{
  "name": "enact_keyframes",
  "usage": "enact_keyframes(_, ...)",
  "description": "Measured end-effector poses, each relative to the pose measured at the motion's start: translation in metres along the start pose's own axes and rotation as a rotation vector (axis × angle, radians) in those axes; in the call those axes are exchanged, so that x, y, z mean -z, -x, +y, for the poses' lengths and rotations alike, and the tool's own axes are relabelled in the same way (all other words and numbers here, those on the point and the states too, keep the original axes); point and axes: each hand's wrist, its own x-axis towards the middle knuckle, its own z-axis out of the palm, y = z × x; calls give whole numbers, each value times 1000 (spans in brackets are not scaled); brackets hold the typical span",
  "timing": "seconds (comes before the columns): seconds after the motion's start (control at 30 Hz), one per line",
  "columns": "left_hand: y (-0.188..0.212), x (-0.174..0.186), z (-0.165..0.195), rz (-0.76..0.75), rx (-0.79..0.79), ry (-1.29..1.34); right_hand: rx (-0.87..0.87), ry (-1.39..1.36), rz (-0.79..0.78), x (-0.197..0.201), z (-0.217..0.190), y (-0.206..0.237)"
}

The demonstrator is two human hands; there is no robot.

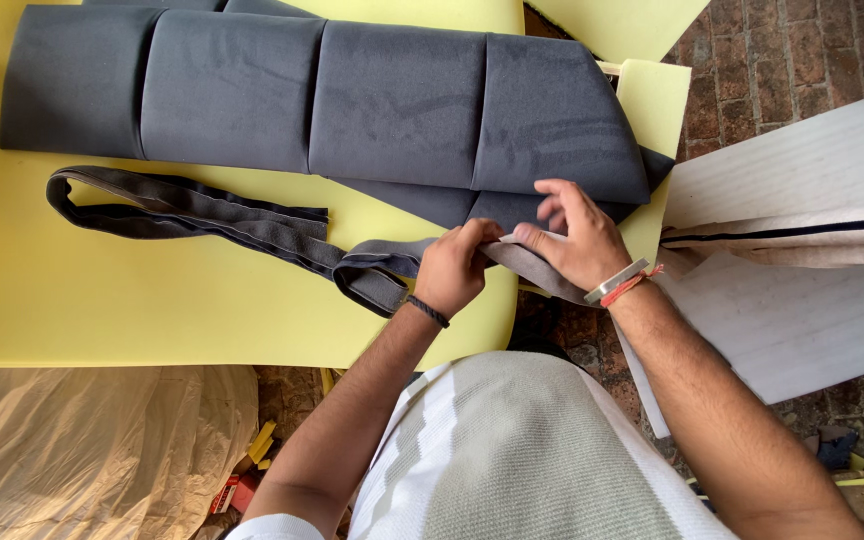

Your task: The person stretches dark fabric over a long wooden board and staples it in place using a pneumatic nail gun. They trim the excess fabric with scissors, fold the fabric edges over the board, staple the corners, and then handle foam-covered padded sections and fabric strips on the workbench.

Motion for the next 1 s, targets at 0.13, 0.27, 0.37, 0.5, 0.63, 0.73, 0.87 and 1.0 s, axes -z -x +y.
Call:
enact_keyframes(0.13, -16, 5, 5, -61, 126, 121, 519, 508, 109, -10, -14, 11)
enact_keyframes(0.27, -29, 13, 3, -164, 207, 173, 322, 423, 113, -26, -12, 19)
enact_keyframes(0.37, -31, 22, -3, -257, 331, 115, 254, 277, 90, -20, 0, 19)
enact_keyframes(0.5, -29, 30, -13, -428, 253, 198, 50, 295, -70, -1, 5, 14)
enact_keyframes(0.63, -26, 30, -18, -511, 199, 251, 124, 121, -173, 3, -9, 13)
enact_keyframes(0.73, -24, 28, -18, -524, 206, 281, 202, 147, -223, -5, -24, 13)
enact_keyframes(0.87, -25, 30, -13, -527, 174, 118, -17, 197, -331, -8, -37, 8)
enact_keyframes(1.0, -29, 33, -3, -563, 294, 50, -158, 324, -478, -3, -45, 0)
